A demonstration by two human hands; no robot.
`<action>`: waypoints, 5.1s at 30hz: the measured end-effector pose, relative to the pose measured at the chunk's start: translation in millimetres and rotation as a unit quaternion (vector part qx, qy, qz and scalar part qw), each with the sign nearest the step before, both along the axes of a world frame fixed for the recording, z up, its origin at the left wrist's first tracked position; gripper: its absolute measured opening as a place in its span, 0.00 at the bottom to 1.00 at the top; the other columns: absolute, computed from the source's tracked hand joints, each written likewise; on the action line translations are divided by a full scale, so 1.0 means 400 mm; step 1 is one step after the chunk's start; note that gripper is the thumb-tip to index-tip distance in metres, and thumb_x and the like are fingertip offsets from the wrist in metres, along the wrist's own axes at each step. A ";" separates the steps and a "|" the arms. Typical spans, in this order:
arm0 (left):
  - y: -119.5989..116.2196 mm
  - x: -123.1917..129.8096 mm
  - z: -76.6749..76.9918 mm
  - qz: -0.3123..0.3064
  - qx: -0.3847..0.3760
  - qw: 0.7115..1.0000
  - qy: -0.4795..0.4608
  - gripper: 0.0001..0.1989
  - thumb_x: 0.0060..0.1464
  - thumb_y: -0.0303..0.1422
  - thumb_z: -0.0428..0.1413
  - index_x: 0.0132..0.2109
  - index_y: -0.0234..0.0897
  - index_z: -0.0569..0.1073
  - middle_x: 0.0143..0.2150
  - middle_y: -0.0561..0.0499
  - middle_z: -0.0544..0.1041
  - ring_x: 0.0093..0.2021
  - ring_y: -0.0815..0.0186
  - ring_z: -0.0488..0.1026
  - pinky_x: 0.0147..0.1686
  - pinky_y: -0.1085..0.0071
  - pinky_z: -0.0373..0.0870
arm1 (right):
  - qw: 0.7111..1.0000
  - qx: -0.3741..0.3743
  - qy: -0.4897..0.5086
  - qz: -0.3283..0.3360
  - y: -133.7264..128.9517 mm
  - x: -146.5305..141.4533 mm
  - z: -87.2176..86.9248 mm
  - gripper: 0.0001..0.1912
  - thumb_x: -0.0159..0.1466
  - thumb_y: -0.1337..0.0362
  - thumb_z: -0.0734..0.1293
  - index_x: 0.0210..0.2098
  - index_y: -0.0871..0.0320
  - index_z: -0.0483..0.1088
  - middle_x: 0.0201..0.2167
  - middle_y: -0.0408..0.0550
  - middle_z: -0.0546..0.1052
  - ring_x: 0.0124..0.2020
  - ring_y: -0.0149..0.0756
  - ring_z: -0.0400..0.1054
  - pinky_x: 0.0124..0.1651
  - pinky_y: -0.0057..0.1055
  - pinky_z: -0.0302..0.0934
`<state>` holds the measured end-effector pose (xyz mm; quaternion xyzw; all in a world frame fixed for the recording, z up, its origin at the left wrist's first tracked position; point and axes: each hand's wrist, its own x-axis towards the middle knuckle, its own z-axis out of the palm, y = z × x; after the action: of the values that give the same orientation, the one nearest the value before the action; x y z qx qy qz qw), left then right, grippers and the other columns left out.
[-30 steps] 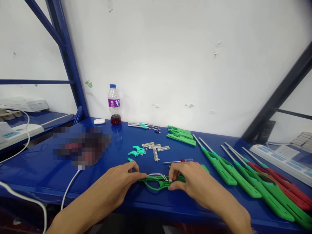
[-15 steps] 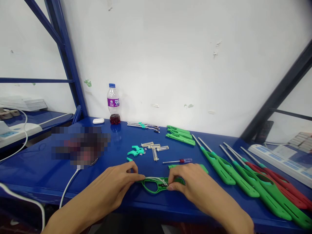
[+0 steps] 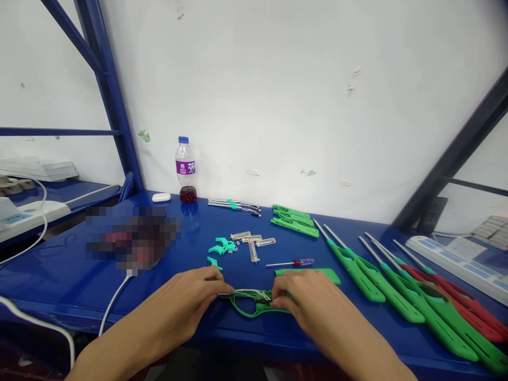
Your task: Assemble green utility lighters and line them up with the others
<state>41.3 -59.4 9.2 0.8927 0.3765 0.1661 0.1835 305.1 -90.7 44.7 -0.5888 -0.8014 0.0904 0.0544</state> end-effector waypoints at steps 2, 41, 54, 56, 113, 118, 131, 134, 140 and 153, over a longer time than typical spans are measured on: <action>0.002 -0.004 -0.004 0.000 0.002 1.000 -0.001 0.22 0.71 0.22 0.46 0.56 0.52 0.78 0.52 0.53 0.78 0.48 0.64 0.78 0.48 0.72 0.70 | 1.000 0.013 0.006 0.011 0.002 0.004 -0.009 0.07 0.68 0.65 0.73 0.34 0.51 0.83 0.33 0.46 0.86 0.35 0.46 0.80 0.29 0.34 0.51; 0.002 -0.018 -0.005 0.021 -0.052 0.998 -0.021 0.15 0.71 0.31 0.50 0.55 0.55 0.78 0.56 0.55 0.76 0.58 0.60 0.74 0.58 0.69 0.67 | 0.999 0.019 0.041 0.029 0.004 0.015 -0.046 0.05 0.62 0.65 0.77 0.33 0.46 0.85 0.31 0.43 0.86 0.32 0.46 0.80 0.31 0.34 0.55; 0.014 0.001 -0.020 0.009 -0.023 1.000 -0.011 0.17 0.72 0.27 0.48 0.52 0.53 0.78 0.51 0.55 0.78 0.51 0.64 0.77 0.52 0.70 0.70 | 0.992 0.068 0.103 0.016 0.022 0.047 -0.008 0.11 0.74 0.55 0.67 0.47 0.48 0.83 0.47 0.44 0.85 0.48 0.47 0.78 0.54 0.39 0.66; 0.015 -0.003 -0.027 0.013 -0.005 1.000 -0.007 0.16 0.71 0.28 0.50 0.54 0.54 0.77 0.53 0.56 0.79 0.53 0.62 0.77 0.54 0.68 0.70 | 0.992 0.084 0.097 0.019 0.043 0.058 -0.022 0.13 0.76 0.57 0.65 0.48 0.49 0.82 0.53 0.47 0.82 0.53 0.48 0.76 0.58 0.43 0.66; 0.181 0.103 0.032 0.141 0.119 0.981 0.063 0.12 0.69 0.32 0.47 0.41 0.38 0.75 0.41 0.44 0.79 0.39 0.56 0.80 0.38 0.65 0.71 | 0.929 0.277 0.219 0.106 0.112 -0.005 -0.092 0.05 0.75 0.68 0.66 0.46 0.53 0.74 0.44 0.45 0.84 0.48 0.39 0.76 0.60 0.39 0.61; 0.110 0.087 0.045 0.150 0.018 0.985 -0.086 0.19 0.72 0.45 0.44 0.44 0.39 0.75 0.37 0.49 0.83 0.28 0.64 0.79 0.29 0.70 0.74 | 0.908 0.298 0.289 0.050 0.104 -0.005 -0.082 0.07 0.76 0.64 0.64 0.48 0.52 0.75 0.47 0.47 0.83 0.46 0.41 0.76 0.53 0.35 0.64; 0.031 0.062 0.036 0.182 -0.208 0.883 -0.380 0.27 0.52 0.56 0.63 0.43 0.34 0.78 0.28 0.47 0.82 0.12 0.74 0.60 0.12 0.77 0.54 | 0.892 0.142 0.410 0.129 0.072 -0.049 -0.061 0.17 0.77 0.66 0.61 0.60 0.46 0.75 0.51 0.45 0.80 0.52 0.37 0.75 0.56 0.33 0.66; 0.026 0.059 0.034 0.159 -0.216 0.878 -0.396 0.26 0.54 0.55 0.63 0.44 0.35 0.78 0.28 0.48 0.81 0.14 0.73 0.62 0.13 0.77 0.56 | 0.875 0.100 0.460 0.115 0.059 -0.076 -0.058 0.15 0.73 0.63 0.69 0.58 0.45 0.78 0.51 0.42 0.83 0.52 0.39 0.77 0.56 0.32 0.68; 0.012 0.054 0.039 0.148 -0.226 0.872 -0.408 0.22 0.57 0.52 0.64 0.42 0.35 0.80 0.27 0.54 0.75 0.16 0.75 0.63 0.17 0.76 0.59 | 0.856 0.070 0.507 0.072 0.042 -0.101 -0.050 0.14 0.64 0.63 0.77 0.49 0.46 0.83 0.45 0.40 0.86 0.48 0.42 0.80 0.55 0.34 0.70; -0.014 0.060 0.049 0.148 -0.236 0.861 -0.425 0.22 0.59 0.52 0.64 0.44 0.36 0.81 0.26 0.56 0.71 0.18 0.75 0.61 0.16 0.78 0.58 | 0.828 0.069 0.552 0.070 0.041 -0.103 -0.045 0.07 0.62 0.67 0.77 0.39 0.49 0.83 0.37 0.38 0.86 0.40 0.34 0.78 0.45 0.25 0.70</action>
<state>65.4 -64.8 28.7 0.5992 0.4181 0.4605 0.5041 263.9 -74.4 26.6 -0.3771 -0.6810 0.3484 0.5222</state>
